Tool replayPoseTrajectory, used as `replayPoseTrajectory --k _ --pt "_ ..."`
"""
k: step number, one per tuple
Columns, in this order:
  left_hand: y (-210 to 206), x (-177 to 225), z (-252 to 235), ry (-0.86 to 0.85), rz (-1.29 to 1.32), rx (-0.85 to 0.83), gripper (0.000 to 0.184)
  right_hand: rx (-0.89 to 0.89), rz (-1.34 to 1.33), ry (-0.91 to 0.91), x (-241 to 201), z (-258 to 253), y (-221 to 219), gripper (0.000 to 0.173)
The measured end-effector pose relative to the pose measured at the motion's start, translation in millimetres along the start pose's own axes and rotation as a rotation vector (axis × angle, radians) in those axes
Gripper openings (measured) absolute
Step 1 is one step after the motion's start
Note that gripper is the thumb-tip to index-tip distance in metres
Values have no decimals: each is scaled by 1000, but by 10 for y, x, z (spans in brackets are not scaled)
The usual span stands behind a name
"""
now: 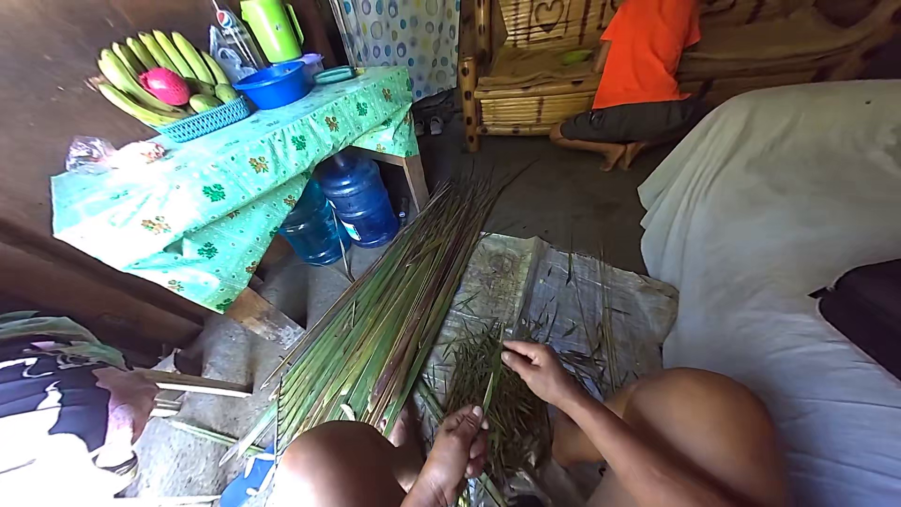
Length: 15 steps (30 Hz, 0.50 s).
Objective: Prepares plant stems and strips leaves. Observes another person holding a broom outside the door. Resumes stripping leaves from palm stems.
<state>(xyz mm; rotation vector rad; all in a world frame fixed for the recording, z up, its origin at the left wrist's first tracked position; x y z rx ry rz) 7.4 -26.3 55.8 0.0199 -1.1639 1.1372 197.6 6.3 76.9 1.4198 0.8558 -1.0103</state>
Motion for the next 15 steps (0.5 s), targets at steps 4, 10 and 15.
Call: replayPoseTrajectory --k 4,10,15 --pt "-30 -30 16 26 27 -34 34 108 -133 -69 102 -117 157 30" --pt "-40 -39 38 39 1 -46 34 402 -278 -190 268 -185 546 28" --pt "42 28 -42 -6 -45 63 35 122 -308 -262 84 -41 398 29"
Point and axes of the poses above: each hand's wrist, its own z-axis away from the middle knuckle, its own y-axis out of the back of the hand, x = y × z, the point moved 7 cm from there along -z, towards the middle knuckle, and after that the axes turned 4 degrees about -x, right-handed, at the moved point
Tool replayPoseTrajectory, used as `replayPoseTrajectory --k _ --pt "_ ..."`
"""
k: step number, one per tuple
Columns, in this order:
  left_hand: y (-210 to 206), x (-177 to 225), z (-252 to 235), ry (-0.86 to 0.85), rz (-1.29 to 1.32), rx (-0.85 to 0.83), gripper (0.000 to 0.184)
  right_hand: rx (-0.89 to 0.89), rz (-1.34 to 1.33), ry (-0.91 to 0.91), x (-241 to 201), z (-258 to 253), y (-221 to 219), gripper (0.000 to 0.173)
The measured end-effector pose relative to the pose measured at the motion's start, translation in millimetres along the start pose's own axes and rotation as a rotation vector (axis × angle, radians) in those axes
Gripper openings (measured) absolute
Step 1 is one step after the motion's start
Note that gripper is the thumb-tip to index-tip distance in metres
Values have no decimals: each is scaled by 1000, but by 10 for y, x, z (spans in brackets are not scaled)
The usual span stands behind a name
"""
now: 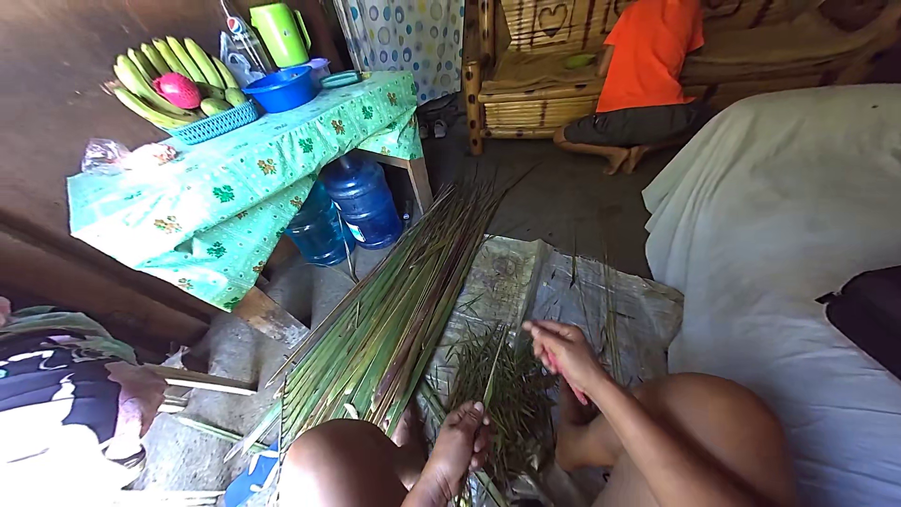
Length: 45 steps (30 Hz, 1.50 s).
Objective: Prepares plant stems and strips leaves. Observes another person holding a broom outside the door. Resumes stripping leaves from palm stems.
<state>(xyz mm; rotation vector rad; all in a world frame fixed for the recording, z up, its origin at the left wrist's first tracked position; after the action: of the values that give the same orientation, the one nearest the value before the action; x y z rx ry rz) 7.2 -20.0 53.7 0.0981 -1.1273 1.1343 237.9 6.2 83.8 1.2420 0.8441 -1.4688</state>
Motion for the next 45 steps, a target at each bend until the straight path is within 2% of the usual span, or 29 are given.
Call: replayPoseTrajectory --k 4,7,13,20,23,29,32,35,38,41,45 --pt "55 129 -113 -47 -94 133 31 -440 122 -119 72 433 -667 36" --pt "38 174 -144 -103 -161 158 26 -547 120 -139 128 538 -902 33" --pt "31 135 -84 -101 -260 129 25 -410 157 -84 120 392 -784 31" --pt "27 127 -40 -62 -112 86 29 -311 331 186 82 330 -748 33" --pt "-22 94 -4 -45 -91 28 29 -231 345 214 82 211 -651 32" --pt "-59 36 39 -35 -88 -15 29 -62 229 161 96 -44 -337 32" --pt "-21 45 3 -38 -64 23 30 -139 196 97 72 22 -360 31" --pt "35 108 -45 -58 -59 78 29 -361 282 54 10 335 -659 33" --pt "76 143 -81 -82 -56 107 28 -489 410 157 6 545 -888 35" --pt "68 141 -84 -85 -21 109 29 -468 465 290 23 551 -921 36" --pt "41 132 -93 -100 23 95 30 -372 469 339 20 487 -892 34"
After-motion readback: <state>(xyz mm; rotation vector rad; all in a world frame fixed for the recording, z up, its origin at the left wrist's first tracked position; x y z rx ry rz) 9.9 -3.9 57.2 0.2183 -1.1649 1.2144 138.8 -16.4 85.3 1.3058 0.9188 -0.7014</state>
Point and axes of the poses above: each hand's wrist, its own z-axis away from the middle knuckle, its own y-axis out of the back of the hand, x = y × z, the point moved 7 cm from there along -z, towards the middle knuckle, and after that the axes turned 4 degrees about -x, right-handed, at the moved point
